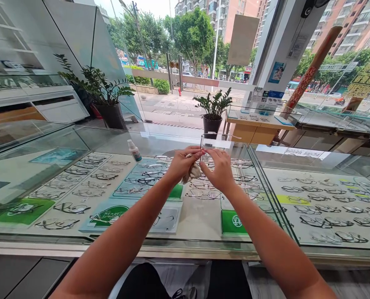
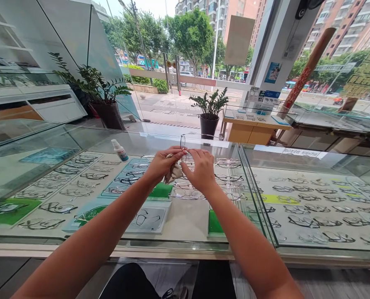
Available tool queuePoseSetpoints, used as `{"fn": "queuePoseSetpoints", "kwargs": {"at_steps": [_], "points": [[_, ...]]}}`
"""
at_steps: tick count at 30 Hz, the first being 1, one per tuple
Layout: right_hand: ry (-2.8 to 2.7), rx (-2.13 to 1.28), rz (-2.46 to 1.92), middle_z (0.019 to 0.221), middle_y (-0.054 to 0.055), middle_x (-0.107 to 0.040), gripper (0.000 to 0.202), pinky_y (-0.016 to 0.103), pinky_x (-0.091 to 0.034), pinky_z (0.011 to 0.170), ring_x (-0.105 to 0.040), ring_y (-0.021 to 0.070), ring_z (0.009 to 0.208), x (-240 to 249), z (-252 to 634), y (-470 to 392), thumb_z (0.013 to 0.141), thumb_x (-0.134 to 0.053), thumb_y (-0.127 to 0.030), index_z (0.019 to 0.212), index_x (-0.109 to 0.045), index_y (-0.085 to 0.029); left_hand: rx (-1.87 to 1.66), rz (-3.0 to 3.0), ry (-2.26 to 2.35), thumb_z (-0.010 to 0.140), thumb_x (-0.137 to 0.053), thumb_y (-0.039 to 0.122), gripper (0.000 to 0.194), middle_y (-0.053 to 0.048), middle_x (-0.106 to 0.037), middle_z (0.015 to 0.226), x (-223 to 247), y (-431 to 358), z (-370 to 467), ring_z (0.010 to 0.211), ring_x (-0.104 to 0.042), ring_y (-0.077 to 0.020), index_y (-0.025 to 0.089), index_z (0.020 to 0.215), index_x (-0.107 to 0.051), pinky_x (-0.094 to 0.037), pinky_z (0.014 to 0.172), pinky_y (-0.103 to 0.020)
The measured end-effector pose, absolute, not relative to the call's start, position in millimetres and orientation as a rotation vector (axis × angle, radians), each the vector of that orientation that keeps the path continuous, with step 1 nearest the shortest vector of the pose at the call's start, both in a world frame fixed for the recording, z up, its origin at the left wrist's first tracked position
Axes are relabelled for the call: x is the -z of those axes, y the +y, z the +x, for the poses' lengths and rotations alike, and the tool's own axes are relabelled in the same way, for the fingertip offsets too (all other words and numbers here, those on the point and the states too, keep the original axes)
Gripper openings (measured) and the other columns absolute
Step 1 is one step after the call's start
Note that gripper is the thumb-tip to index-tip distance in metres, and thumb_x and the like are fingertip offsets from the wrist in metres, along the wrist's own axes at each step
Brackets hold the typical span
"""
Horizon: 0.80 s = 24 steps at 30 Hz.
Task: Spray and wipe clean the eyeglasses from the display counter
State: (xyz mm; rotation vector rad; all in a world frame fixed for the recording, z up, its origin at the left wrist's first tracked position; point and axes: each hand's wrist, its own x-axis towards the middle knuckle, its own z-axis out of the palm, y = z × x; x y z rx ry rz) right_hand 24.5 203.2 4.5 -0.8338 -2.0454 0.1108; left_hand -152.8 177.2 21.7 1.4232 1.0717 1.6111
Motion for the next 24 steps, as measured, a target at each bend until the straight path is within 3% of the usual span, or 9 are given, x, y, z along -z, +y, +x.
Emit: {"fn": "queuePoseSetpoints", "kwargs": {"at_steps": [9,15,19,22,24], "points": [[-2.008,-0.281,-0.773,0.125,0.012,-0.081,0.028,0.046,-0.055,0.106,-0.072,0.0306,0.116,-4,25,207,0.104,-0.065,-0.039,0.124,-0.073,-0.021,-1.531,1.386,1.002,0.071,-0.1,0.061,0.045,-0.013,-0.078,0.127,-20,176,-151,0.123,-0.072,-0.0321,0.022,0.091,-0.091,-0.055,0.114,-0.046],[-1.954,-0.297,-0.801,0.127,0.012,-0.082,0.031,0.048,-0.054,0.11,-0.073,0.03,0.119,-5,27,207,0.106,-0.062,-0.038,0.127,-0.073,-0.019,-1.403,1.267,1.072,0.074,-0.095,0.063,0.062,-0.009,-0.081,0.115,-24,171,-146,0.091,-0.07,-0.0215,0.02,0.117,-0.083,-0.056,0.079,-0.032],[-1.917,-0.272,-0.837,0.133,0.012,-0.081,0.033,0.05,-0.053,0.113,-0.071,0.0306,0.125,-8,33,212,0.109,-0.057,-0.04,0.129,-0.075,-0.02,-1.393,1.096,1.1,0.074,-0.096,0.054,0.07,-0.009,-0.075,0.127,-31,167,-145,0.085,-0.065,-0.015,0.021,0.13,-0.072,-0.048,0.067,-0.025],[-1.84,-0.24,-0.869,0.133,0.012,-0.081,0.033,0.053,-0.052,0.114,-0.07,0.0322,0.124,-11,37,215,0.109,-0.056,-0.039,0.128,-0.076,-0.022,-1.241,0.943,1.043,0.076,-0.093,0.047,0.07,-0.011,-0.074,0.125,-31,166,-143,0.088,-0.067,-0.018,0.021,0.134,-0.064,-0.05,0.068,-0.027],[-1.81,-0.232,-0.897,0.132,0.011,-0.081,0.032,0.055,-0.052,0.113,-0.07,0.0332,0.123,-12,39,217,0.108,-0.056,-0.038,0.128,-0.076,-0.023,-1.152,0.897,0.974,0.077,-0.091,0.039,0.074,-0.011,-0.072,0.124,-27,167,-141,0.095,-0.069,-0.0212,0.022,0.14,-0.058,-0.054,0.077,-0.031]]}}
